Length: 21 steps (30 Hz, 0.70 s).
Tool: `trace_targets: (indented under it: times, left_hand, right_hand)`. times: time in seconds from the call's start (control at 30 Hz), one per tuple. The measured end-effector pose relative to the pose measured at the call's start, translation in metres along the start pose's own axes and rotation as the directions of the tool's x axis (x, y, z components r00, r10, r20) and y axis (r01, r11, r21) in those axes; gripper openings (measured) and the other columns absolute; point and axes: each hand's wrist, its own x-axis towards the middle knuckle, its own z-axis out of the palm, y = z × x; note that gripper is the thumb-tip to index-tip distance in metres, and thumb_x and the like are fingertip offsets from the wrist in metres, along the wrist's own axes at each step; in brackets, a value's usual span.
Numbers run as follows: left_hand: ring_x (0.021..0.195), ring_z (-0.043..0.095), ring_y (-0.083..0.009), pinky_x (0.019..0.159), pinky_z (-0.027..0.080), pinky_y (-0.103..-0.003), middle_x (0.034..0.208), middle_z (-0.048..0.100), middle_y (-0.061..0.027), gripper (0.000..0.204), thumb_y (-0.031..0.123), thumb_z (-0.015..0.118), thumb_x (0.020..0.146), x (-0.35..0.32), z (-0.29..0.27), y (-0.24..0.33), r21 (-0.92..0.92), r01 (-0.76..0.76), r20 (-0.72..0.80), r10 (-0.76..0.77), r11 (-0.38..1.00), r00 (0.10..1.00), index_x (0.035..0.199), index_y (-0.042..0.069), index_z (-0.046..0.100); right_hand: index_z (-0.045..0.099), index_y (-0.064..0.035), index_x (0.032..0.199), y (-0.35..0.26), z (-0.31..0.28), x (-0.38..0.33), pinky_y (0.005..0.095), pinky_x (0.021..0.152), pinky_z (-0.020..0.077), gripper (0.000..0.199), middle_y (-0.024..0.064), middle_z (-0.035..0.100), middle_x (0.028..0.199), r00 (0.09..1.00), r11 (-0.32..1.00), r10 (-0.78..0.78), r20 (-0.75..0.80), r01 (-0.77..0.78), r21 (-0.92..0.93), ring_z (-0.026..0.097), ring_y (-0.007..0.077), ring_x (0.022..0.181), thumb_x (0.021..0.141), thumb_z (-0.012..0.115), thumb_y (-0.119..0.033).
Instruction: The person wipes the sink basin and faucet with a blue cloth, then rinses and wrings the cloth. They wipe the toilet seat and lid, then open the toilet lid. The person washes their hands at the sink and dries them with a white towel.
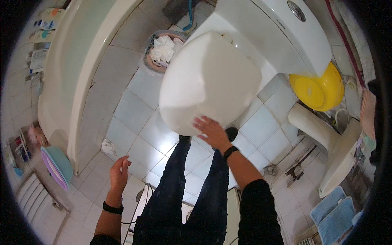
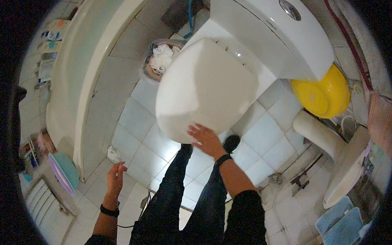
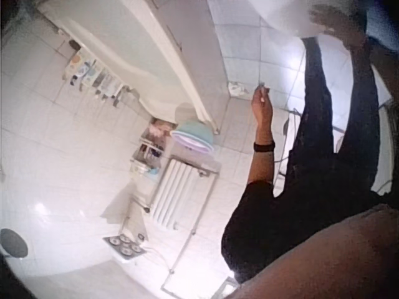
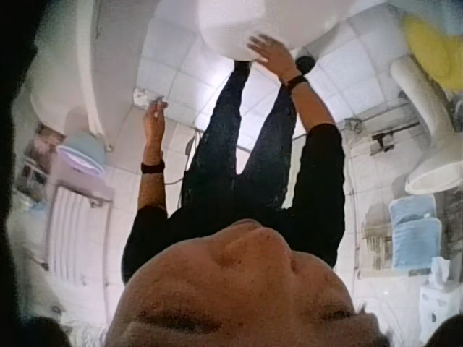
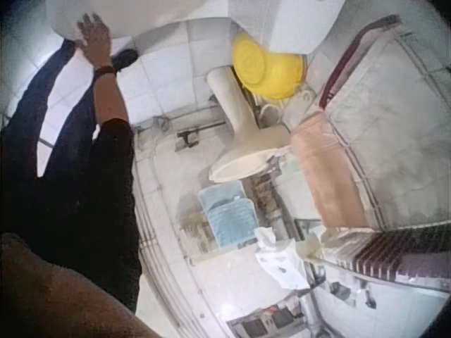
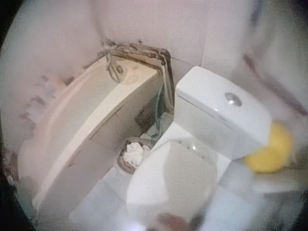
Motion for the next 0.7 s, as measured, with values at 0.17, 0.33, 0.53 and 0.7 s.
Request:
trace_targets:
  times: [0.17, 0.33, 0.53, 0.7]
  left_hand:
    - [0.076, 0.061, -0.0175, 0.067, 0.047, -0.028, 0.082, 0.064, -0.0093, 0.013, 0.011, 0.056, 0.085, 0.013, 0.026, -0.021, 0.032, 0.007, 0.058, -0.008, 0.999, 0.998, 0.087, 0.002, 0.064]
    - [0.076, 0.059, -0.0173, 0.066, 0.047, -0.028, 0.082, 0.063, -0.0092, 0.015, 0.015, 0.058, 0.085, 0.028, 0.075, -0.025, -0.081, -0.014, 0.085, 0.021, 0.997, 0.996, 0.090, 0.002, 0.063]
    - [0.078, 0.057, -0.0170, 0.071, 0.046, -0.029, 0.084, 0.059, -0.0074, 0.036, 0.027, 0.055, 0.087, 0.069, 0.110, -0.019, -0.176, 0.042, 0.211, -0.004, 0.984, 0.977, 0.113, 0.004, 0.048]
    - [0.110, 0.045, -0.0297, 0.086, 0.041, -0.045, 0.120, 0.044, -0.0175, 0.074, 0.057, 0.044, 0.084, 0.118, 0.139, -0.022, -0.477, 0.497, 0.363, -0.352, 0.725, 0.863, 0.133, 0.006, 0.025]
  right_hand:
    - [0.041, -0.0192, 0.130, 0.068, -0.078, 0.094, 0.0519, 0.104, 0.0157, 0.053, 0.0061, 0.024, 0.143, 0.817, 0.892, 0.229, -0.530, -0.394, -0.221, 0.019, 0.0320, 0.131, 0.083, 0.050, -0.043]
    - [0.047, -0.0147, 0.126, 0.007, -0.068, 0.175, 0.0462, 0.106, 0.0157, 0.060, 0.0100, 0.032, 0.139, 0.790, 0.921, 0.315, -0.527, -0.387, -0.030, 0.017, 0.0346, 0.131, 0.079, 0.052, -0.051]
    - [0.047, -0.0227, 0.126, 0.073, -0.095, 0.094, 0.0489, 0.103, 0.0206, 0.037, 0.0037, 0.032, 0.140, 0.967, 0.935, 0.119, -0.225, -0.186, -0.304, 0.023, 0.0317, 0.130, 0.090, 0.042, -0.027]
    - [0.034, -0.0191, 0.135, 0.115, -0.087, 0.038, 0.0539, 0.103, 0.0160, 0.043, 0.0111, 0.020, 0.144, 0.660, 0.846, 0.425, -0.619, -0.532, 0.013, 0.016, 0.0380, 0.131, 0.092, 0.036, -0.022]
